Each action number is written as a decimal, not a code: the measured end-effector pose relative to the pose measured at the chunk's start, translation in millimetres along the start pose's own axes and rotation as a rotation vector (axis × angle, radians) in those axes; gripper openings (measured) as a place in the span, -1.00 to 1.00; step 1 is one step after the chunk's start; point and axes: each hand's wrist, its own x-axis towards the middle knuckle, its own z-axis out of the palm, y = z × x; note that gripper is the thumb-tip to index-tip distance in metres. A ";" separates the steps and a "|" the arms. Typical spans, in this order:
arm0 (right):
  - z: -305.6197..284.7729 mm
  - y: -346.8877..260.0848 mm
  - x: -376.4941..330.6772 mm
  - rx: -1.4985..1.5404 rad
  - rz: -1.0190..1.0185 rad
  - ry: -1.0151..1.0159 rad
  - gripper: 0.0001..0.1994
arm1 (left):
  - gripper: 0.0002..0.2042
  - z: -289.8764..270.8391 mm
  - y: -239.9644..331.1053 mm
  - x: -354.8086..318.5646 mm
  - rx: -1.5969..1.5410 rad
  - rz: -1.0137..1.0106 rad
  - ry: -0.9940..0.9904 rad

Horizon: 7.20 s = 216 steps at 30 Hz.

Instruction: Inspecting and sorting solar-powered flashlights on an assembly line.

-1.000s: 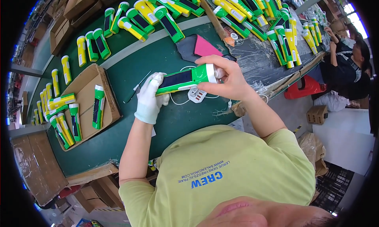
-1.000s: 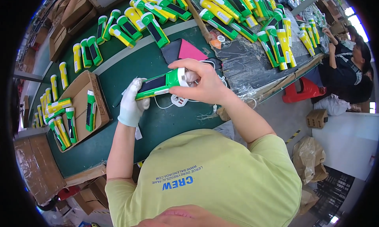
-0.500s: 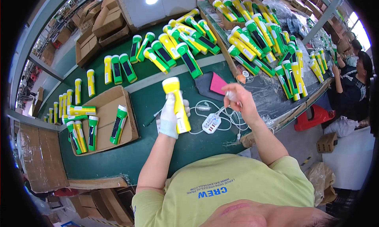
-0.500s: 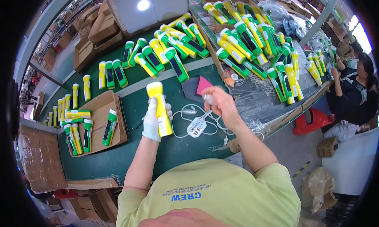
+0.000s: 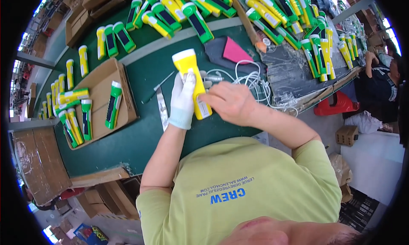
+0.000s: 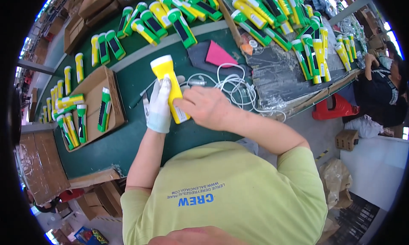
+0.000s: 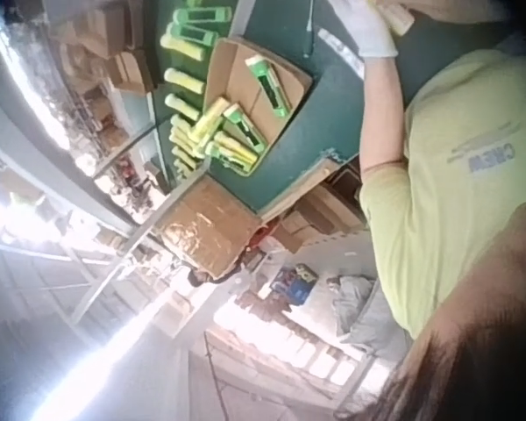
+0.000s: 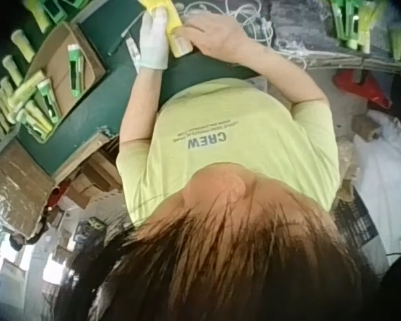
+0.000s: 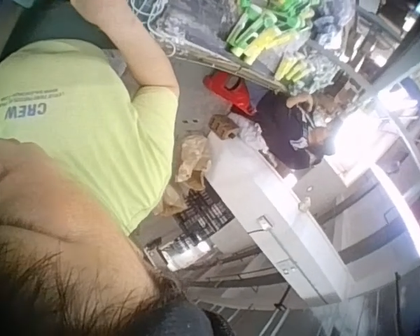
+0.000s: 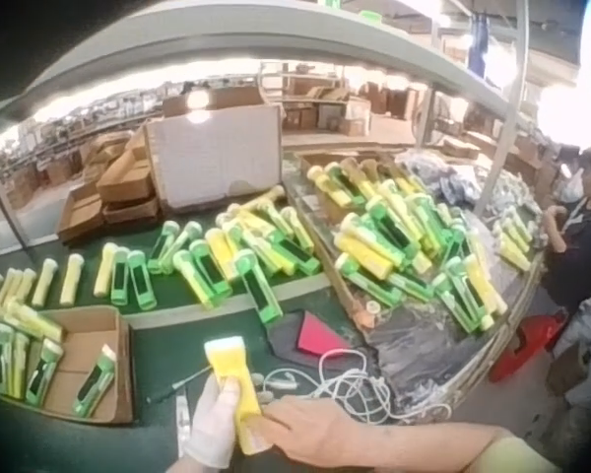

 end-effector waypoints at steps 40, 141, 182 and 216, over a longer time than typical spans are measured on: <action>-22.4 -1.7 13.7 0.887 0.680 0.086 -0.87 | -0.38 11.0 16.0 -28.7 -0.303 -0.167 -0.136; -234.4 354.8 -117.9 -0.617 1.335 0.542 -0.58 | -0.80 -6.0 28.9 115.4 1.051 0.395 -0.186; -33.4 6.5 -23.1 1.632 1.106 0.259 -0.48 | -0.37 -10.5 49.7 -39.7 0.007 0.296 -0.374; -5.7 9.7 11.0 -0.121 -0.007 0.064 -0.78 | -0.61 1.0 -0.1 6.9 -0.017 -0.063 0.023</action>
